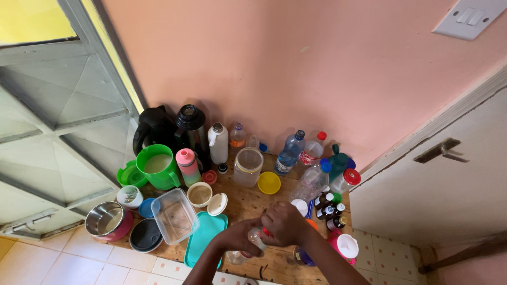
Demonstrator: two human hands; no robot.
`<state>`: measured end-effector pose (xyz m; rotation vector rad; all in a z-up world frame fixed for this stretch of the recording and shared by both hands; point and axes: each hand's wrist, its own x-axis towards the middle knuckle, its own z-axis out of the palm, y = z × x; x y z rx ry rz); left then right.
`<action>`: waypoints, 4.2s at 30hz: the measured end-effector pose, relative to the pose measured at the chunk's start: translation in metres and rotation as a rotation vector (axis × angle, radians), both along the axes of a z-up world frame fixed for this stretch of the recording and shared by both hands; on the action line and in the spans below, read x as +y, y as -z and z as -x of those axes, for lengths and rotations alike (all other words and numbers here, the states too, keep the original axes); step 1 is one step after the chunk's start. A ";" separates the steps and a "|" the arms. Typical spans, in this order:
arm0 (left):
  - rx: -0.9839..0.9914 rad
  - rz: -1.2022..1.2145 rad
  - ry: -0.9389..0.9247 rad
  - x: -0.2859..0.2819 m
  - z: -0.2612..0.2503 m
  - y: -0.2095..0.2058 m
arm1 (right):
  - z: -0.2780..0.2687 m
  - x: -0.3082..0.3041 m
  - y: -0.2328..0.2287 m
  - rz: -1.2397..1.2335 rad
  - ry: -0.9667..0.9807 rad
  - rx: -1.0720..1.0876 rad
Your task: The person opens and closes several plastic containers and bottles on a wooden table, including a white bottle, an orange-lidded jar, a purple-lidded jar, a clear rectangular container, and a large clear jar with a yellow lid. The person handles each item by hand, securing lids and placing them back on the table.
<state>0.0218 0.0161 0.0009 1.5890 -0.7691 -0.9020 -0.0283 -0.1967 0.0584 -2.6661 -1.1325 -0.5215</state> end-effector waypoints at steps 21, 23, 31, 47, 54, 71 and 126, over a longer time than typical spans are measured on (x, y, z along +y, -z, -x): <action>-0.568 -0.027 -0.452 -0.031 0.024 0.043 | 0.005 0.015 0.026 -0.207 0.683 0.168; -0.589 -0.083 -0.613 -0.038 0.035 0.050 | 0.000 0.024 0.035 -0.229 0.740 0.229; -0.075 -0.109 -0.034 -0.002 -0.010 0.064 | 0.012 0.022 0.033 -0.185 0.220 0.053; -0.578 0.113 -0.664 -0.064 -0.009 0.130 | -0.028 0.022 0.078 -0.250 0.834 0.262; -0.503 0.171 -0.502 -0.122 -0.058 0.160 | -0.064 -0.029 0.067 -0.243 0.874 0.446; -0.404 0.091 -0.456 -0.185 -0.093 0.178 | -0.078 -0.059 0.075 -0.191 0.885 0.298; 0.027 0.299 -0.761 -0.117 -0.059 0.156 | -0.060 -0.020 0.057 -0.154 0.654 0.057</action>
